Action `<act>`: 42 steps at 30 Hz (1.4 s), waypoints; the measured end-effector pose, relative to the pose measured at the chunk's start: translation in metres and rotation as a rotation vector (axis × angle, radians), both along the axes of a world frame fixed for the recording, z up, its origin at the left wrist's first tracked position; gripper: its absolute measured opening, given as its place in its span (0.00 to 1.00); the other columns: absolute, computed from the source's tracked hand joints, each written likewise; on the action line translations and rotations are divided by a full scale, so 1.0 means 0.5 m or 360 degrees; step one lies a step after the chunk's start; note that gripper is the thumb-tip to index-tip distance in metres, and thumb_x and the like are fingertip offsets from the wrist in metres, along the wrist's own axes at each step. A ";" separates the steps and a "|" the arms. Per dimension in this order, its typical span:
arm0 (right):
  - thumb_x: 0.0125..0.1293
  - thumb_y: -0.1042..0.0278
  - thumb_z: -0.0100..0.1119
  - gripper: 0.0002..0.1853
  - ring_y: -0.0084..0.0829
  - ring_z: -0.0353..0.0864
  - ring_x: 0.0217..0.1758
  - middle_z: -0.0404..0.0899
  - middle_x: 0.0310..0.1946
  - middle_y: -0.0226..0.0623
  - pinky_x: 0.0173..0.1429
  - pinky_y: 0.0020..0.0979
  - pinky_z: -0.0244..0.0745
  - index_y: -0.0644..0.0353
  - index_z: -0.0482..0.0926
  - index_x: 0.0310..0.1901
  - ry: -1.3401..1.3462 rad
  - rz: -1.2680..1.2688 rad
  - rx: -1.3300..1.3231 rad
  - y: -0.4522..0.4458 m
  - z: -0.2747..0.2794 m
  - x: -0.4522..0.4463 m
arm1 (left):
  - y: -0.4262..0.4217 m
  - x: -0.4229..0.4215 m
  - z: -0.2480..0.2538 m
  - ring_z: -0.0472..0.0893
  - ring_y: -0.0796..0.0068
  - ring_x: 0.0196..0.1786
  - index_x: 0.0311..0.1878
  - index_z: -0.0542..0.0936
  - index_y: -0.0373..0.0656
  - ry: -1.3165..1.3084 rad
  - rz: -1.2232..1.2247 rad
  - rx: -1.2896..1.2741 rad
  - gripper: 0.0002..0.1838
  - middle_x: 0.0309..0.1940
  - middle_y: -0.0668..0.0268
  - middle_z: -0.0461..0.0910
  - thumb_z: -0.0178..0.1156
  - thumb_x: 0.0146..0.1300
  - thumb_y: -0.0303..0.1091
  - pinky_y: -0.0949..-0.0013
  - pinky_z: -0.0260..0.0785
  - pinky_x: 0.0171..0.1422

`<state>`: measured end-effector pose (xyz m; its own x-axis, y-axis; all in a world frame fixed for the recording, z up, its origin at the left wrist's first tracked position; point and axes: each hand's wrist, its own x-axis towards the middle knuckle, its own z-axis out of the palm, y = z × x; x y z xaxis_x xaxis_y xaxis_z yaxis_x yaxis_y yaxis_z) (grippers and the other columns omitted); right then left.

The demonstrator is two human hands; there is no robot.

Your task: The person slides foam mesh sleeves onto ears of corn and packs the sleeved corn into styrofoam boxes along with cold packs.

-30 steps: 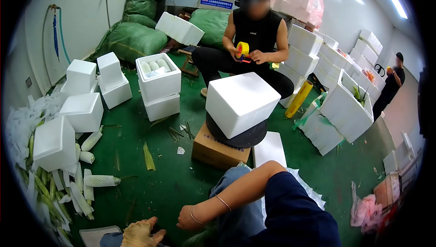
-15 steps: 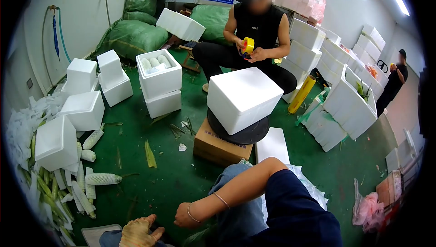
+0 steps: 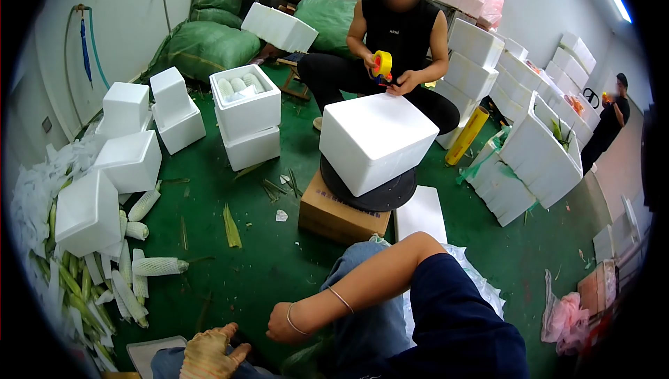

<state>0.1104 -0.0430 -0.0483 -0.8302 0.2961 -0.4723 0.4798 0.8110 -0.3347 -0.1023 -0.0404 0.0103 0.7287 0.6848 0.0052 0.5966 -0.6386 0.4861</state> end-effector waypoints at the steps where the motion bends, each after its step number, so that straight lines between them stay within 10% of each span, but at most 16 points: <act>1: 0.56 0.65 0.55 0.15 0.44 0.82 0.38 0.81 0.32 0.46 0.38 0.39 0.76 0.66 0.76 0.41 0.0012 0.0011 0.0017 0.000 0.000 0.001 | -0.001 0.000 0.000 0.79 0.56 0.37 0.49 0.77 0.40 -0.0017 0.0007 0.0002 0.20 0.34 0.55 0.80 0.62 0.56 0.40 0.60 0.72 0.40; 42: 0.52 0.66 0.56 0.15 0.43 0.82 0.37 0.82 0.31 0.43 0.38 0.39 0.77 0.64 0.76 0.40 -0.0055 0.0033 0.0089 -0.003 -0.012 -0.010 | -0.016 -0.007 0.010 0.79 0.54 0.45 0.52 0.76 0.38 0.0188 0.0114 -0.0145 0.23 0.41 0.52 0.80 0.62 0.57 0.42 0.60 0.72 0.48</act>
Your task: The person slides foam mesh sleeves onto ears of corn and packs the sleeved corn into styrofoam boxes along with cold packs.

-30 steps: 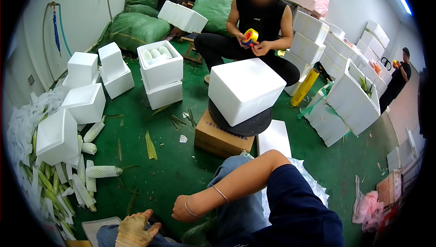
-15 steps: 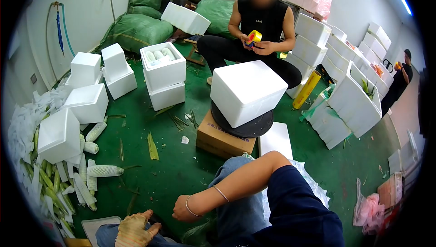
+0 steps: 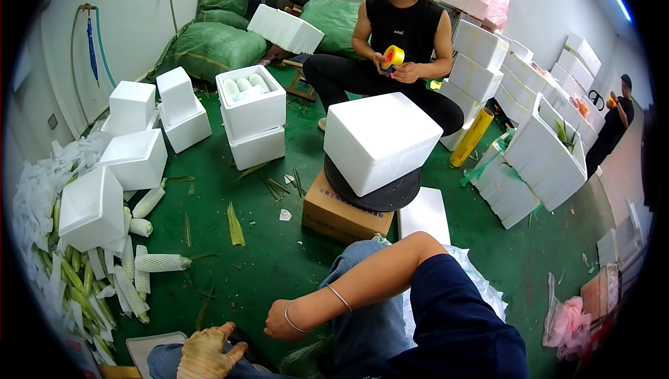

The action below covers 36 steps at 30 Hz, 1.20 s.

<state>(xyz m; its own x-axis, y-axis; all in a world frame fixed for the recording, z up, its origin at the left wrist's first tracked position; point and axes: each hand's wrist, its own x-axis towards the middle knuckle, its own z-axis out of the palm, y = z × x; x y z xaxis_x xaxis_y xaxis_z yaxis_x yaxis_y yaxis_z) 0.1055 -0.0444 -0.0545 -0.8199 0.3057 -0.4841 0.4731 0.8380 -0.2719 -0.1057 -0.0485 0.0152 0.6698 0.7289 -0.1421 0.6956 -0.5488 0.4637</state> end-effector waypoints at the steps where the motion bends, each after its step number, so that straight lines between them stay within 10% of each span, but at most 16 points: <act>1: 0.52 0.67 0.56 0.15 0.43 0.83 0.37 0.82 0.30 0.43 0.38 0.39 0.77 0.64 0.76 0.40 0.0015 -0.0002 0.0010 0.000 -0.002 0.000 | -0.001 0.000 0.001 0.79 0.54 0.45 0.52 0.76 0.38 -0.0005 0.0002 0.0001 0.23 0.41 0.52 0.80 0.62 0.57 0.42 0.60 0.72 0.48; 36: 0.54 0.66 0.57 0.16 0.43 0.82 0.39 0.82 0.34 0.45 0.38 0.39 0.77 0.66 0.76 0.42 -0.0008 0.0017 -0.0044 -0.001 0.003 -0.003 | -0.006 -0.001 0.000 0.80 0.55 0.42 0.49 0.77 0.37 -0.0013 -0.0023 0.0109 0.21 0.39 0.52 0.81 0.63 0.56 0.41 0.61 0.72 0.46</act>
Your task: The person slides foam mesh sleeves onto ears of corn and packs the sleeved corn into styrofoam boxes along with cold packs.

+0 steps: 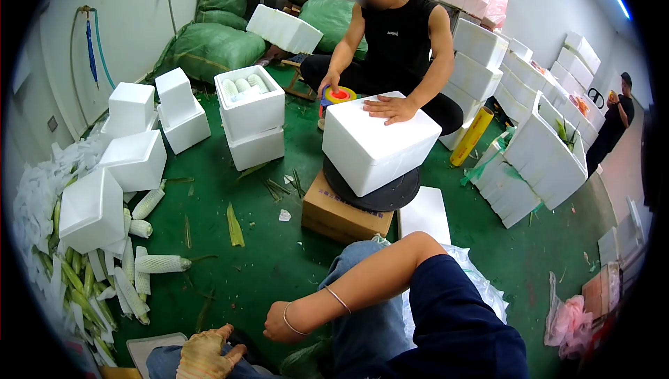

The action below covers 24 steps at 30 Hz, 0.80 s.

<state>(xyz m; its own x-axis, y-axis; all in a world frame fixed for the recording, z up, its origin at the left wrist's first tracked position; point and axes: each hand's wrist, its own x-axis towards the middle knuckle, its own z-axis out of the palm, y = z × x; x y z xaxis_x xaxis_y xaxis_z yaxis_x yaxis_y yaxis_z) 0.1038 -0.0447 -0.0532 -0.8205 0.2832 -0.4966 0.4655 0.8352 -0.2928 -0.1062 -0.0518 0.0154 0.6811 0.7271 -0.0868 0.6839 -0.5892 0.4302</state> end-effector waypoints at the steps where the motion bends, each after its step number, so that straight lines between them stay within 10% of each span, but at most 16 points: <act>1: 0.54 0.66 0.57 0.16 0.43 0.82 0.39 0.82 0.34 0.45 0.39 0.39 0.77 0.66 0.76 0.42 0.0002 0.0007 0.0006 0.001 -0.001 0.001 | 0.000 0.000 -0.001 0.80 0.55 0.42 0.49 0.77 0.37 0.0004 0.0008 -0.0012 0.21 0.39 0.53 0.81 0.63 0.56 0.41 0.61 0.72 0.46; 24: 0.55 0.66 0.54 0.13 0.42 0.82 0.39 0.82 0.32 0.43 0.39 0.38 0.77 0.64 0.77 0.39 0.0054 -0.0039 0.0052 -0.003 -0.008 0.002 | -0.005 -0.004 -0.004 0.79 0.57 0.42 0.50 0.77 0.43 -0.0006 0.0003 -0.0025 0.20 0.39 0.56 0.81 0.62 0.57 0.42 0.61 0.71 0.46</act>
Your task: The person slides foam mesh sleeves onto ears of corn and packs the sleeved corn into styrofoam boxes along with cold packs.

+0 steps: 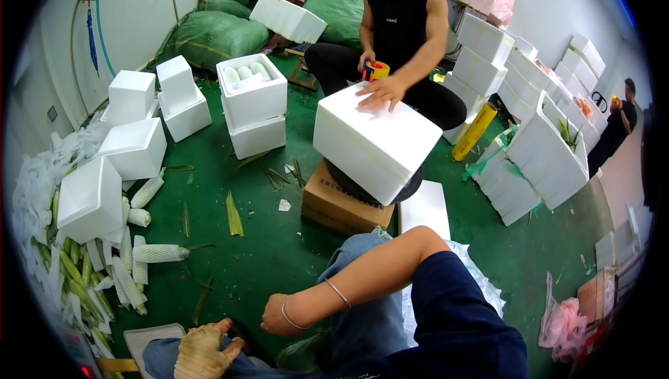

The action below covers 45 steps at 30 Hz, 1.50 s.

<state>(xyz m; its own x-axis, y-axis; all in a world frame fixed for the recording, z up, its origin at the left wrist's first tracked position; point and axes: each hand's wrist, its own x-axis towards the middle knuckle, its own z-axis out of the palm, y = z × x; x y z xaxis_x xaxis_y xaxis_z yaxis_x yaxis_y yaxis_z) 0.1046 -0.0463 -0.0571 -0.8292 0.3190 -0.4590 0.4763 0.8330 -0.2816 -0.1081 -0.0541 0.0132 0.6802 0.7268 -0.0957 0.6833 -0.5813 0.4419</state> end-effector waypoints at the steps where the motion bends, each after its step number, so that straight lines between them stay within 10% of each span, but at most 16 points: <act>1: 0.55 0.67 0.55 0.13 0.42 0.83 0.38 0.82 0.32 0.43 0.38 0.38 0.77 0.65 0.76 0.39 0.0005 0.0015 0.0001 0.000 0.004 0.002 | 0.000 0.001 0.001 0.79 0.57 0.42 0.51 0.77 0.42 0.0018 0.0013 -0.0030 0.21 0.39 0.56 0.80 0.62 0.57 0.42 0.61 0.71 0.46; 22: 0.62 0.66 0.47 0.12 0.42 0.83 0.39 0.82 0.37 0.43 0.41 0.40 0.76 0.60 0.75 0.43 -0.0122 0.0043 0.0052 -0.012 0.040 -0.003 | 0.014 -0.011 0.002 0.79 0.56 0.43 0.49 0.75 0.38 0.0157 -0.0081 -0.0163 0.25 0.37 0.54 0.80 0.54 0.60 0.52 0.59 0.71 0.47; 28: 0.60 0.63 0.47 0.32 0.43 0.82 0.39 0.81 0.38 0.47 0.42 0.41 0.76 0.64 0.56 0.66 -0.0295 -0.0226 -0.0144 0.075 0.099 -0.018 | 0.019 -0.015 0.005 0.79 0.54 0.42 0.51 0.75 0.41 0.0142 -0.0025 -0.0241 0.26 0.37 0.54 0.80 0.54 0.60 0.53 0.58 0.71 0.48; 31: 0.56 0.58 0.56 0.41 0.45 0.80 0.35 0.78 0.32 0.47 0.38 0.43 0.74 0.68 0.50 0.67 0.0328 -0.0631 0.0471 0.231 0.112 -0.024 | 0.041 -0.015 0.003 0.79 0.54 0.45 0.55 0.74 0.43 0.0286 -0.0122 -0.0414 0.27 0.40 0.54 0.80 0.53 0.60 0.53 0.59 0.71 0.50; 37: 0.56 0.65 0.55 0.19 0.42 0.82 0.40 0.81 0.38 0.42 0.42 0.39 0.76 0.63 0.74 0.49 0.0357 -0.1438 0.0775 0.595 0.196 -0.049 | 0.013 0.005 0.010 0.79 0.60 0.35 0.47 0.79 0.40 -0.0187 -0.0009 -0.0076 0.18 0.32 0.58 0.80 0.62 0.57 0.41 0.62 0.71 0.40; 45: 0.55 0.59 0.58 0.17 0.42 0.81 0.31 0.79 0.26 0.42 0.30 0.42 0.74 0.62 0.73 0.41 0.0398 -0.0324 0.0374 0.155 0.170 -0.037 | 0.010 -0.014 0.004 0.79 0.58 0.36 0.49 0.78 0.41 -0.0125 0.0017 -0.0104 0.19 0.34 0.57 0.80 0.63 0.55 0.39 0.60 0.71 0.42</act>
<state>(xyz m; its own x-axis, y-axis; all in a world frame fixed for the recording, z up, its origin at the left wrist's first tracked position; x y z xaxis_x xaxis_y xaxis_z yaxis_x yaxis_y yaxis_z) 0.0862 0.0310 0.0277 -0.8152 0.5605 -0.1460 0.5791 0.7841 -0.2229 -0.1149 -0.0491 0.0152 0.6796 0.7281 -0.0897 0.6512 -0.5423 0.5309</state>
